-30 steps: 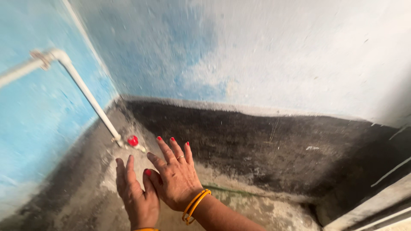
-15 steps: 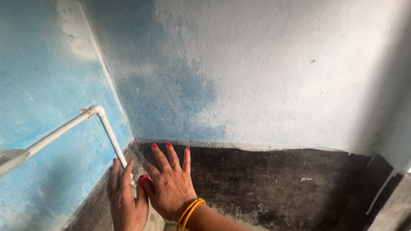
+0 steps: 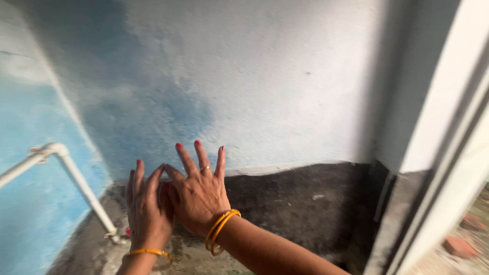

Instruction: The person picks up an orange pump bottle, a Pepsi bottle, a green plastic bottle, and a green scrub brush from a shelf above a sink. Each item is handled individually and placed on the floor in a corner. The person repeats this process for each object, moving them from the shelf to the floor.

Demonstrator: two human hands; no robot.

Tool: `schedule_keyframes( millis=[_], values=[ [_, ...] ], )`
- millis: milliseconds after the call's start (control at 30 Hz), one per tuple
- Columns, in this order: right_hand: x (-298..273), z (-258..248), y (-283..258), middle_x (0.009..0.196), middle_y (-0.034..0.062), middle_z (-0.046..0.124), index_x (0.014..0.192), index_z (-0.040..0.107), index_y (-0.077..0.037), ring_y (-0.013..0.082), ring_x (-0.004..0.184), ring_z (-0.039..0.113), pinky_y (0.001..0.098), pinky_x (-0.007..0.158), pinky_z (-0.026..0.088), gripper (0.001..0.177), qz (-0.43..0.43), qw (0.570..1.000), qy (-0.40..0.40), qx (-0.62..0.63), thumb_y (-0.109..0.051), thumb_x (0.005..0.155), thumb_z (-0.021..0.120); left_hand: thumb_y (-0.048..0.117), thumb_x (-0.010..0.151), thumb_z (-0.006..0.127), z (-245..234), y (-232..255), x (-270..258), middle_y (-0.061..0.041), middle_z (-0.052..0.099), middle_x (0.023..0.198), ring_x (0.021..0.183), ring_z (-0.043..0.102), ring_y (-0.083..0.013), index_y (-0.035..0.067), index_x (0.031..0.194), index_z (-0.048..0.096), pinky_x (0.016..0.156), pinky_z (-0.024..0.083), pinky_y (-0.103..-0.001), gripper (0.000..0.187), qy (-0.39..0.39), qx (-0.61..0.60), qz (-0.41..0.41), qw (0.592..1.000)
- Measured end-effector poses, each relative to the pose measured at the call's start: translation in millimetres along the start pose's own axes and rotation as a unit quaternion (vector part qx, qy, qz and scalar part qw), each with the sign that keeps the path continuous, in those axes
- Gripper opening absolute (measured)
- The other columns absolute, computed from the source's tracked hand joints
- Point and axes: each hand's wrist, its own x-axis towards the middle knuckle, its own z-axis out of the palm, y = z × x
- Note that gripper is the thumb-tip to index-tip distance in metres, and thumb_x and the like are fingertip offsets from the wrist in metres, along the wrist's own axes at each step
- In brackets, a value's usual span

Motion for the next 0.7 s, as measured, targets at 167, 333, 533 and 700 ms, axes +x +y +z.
schedule_keyframes(
  millis=[167, 333, 533, 700],
  values=[
    [-12.4, -19.1, 26.2, 0.165, 0.0152, 0.025, 0.14, 0.057, -0.021, 0.044, 0.154, 0.006, 0.0768, 0.114, -0.009, 0.048, 0.064, 0.998, -0.006, -0.001, -0.041, 0.098, 0.048, 0.018, 0.097, 0.056, 26.0, 25.5, 7.4, -0.018, 0.03, 0.165, 0.154, 0.022, -0.0376, 0.02, 0.141, 0.059, 0.124, 0.018, -0.053, 0.045, -0.029, -0.014, 0.017, 0.999],
    [-37.2, -27.6, 57.6, 0.163, 0.0172, 0.027, 0.142, 0.056, -0.02, 0.0455, 0.153, 0.008, 0.0776, 0.113, -0.009, 0.049, 0.101, 0.994, 0.019, -0.032, -0.041, 0.099, 0.049, 0.018, 0.097, 0.055, 53.2, 59.0, 1.5, -0.018, 0.032, 0.165, 0.154, 0.024, -0.0373, 0.019, 0.14, 0.061, 0.124, 0.018, -0.053, 0.043, -0.052, -0.054, 0.052, 0.996],
    [-87.5, -53.9, 97.6, 0.163, 0.0155, 0.03, 0.142, 0.056, -0.024, 0.0454, 0.152, 0.012, 0.0784, 0.112, -0.007, 0.049, 0.154, 0.985, 0.007, -0.072, -0.042, 0.097, 0.05, 0.018, 0.097, 0.055, 89.6, 117.5, -27.0, -0.016, 0.033, 0.164, 0.152, 0.025, -0.0382, 0.02, 0.14, 0.06, 0.122, 0.022, -0.052, 0.044, -0.09, -0.084, 0.065, 0.99],
    [-116.3, -82.2, 107.5, 0.162, 0.0149, 0.031, 0.142, 0.057, -0.028, 0.0468, 0.152, 0.013, 0.0801, 0.11, -0.007, 0.049, 0.184, 0.98, 0.0, -0.072, -0.045, 0.097, 0.05, 0.016, 0.098, 0.052, 85.8, 158.8, -47.6, -0.015, 0.032, 0.164, 0.153, 0.024, -0.037, 0.022, 0.143, 0.058, 0.121, 0.024, -0.051, 0.046, -0.118, -0.116, 0.037, 0.986]
  ],
)
